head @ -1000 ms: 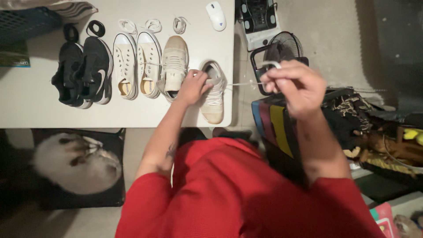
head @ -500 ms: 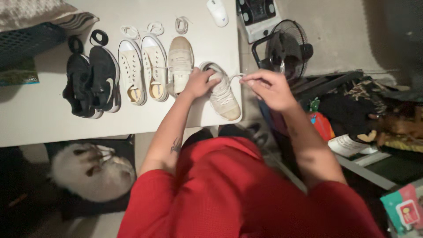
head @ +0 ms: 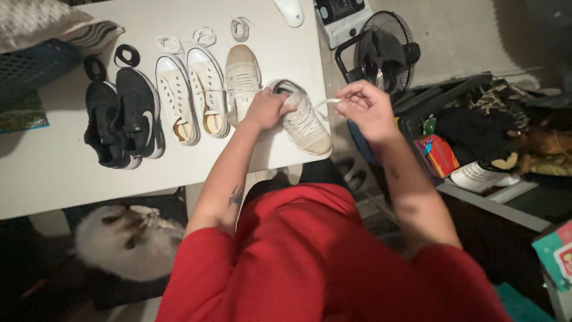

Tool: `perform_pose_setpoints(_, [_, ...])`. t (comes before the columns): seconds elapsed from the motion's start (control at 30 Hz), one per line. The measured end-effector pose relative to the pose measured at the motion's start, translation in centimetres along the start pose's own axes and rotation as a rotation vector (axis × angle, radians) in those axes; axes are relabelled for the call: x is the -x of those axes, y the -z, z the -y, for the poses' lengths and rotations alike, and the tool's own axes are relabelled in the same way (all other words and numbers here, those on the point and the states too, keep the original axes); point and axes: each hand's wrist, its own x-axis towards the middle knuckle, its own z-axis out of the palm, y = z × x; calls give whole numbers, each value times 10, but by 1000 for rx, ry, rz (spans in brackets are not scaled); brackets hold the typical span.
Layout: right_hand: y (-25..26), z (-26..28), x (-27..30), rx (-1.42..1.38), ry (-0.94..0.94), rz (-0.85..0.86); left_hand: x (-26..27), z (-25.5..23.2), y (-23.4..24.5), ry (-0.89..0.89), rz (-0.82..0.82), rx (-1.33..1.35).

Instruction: The person laces a white high-top sneaker by threading the laces through the eyelets and tying them. The person handles the shoe and laces by hand, repeatedly adjusting the lacing pattern and tightening the laces.

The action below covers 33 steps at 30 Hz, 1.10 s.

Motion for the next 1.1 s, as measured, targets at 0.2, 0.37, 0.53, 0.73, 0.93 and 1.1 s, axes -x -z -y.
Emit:
perform_pose_setpoints(0.2, [20,23,6,171,268,76,-3,2,11,11,-4,85])
perform_pose_setpoints(0.37, [22,21,-7,191,108,-37,2,-21,33,11,-123,154])
perform_pose_setpoints(0.53, [31,-1,-16,449,107,81,18,-44,36,-78,-478,150])
perform_pose_setpoints(0.73, [32,-82,-20,399,-6,47,42,-54,-2,257,-659,289])
perform_pose_setpoints(0.93, [8,-152,-24,39,-277,31,49,-73,-58,387,-677,448])
perform_pose_setpoints(1.1, [-3,-172,-32,114,-152,140,42,-76,-80,526,-770,527])
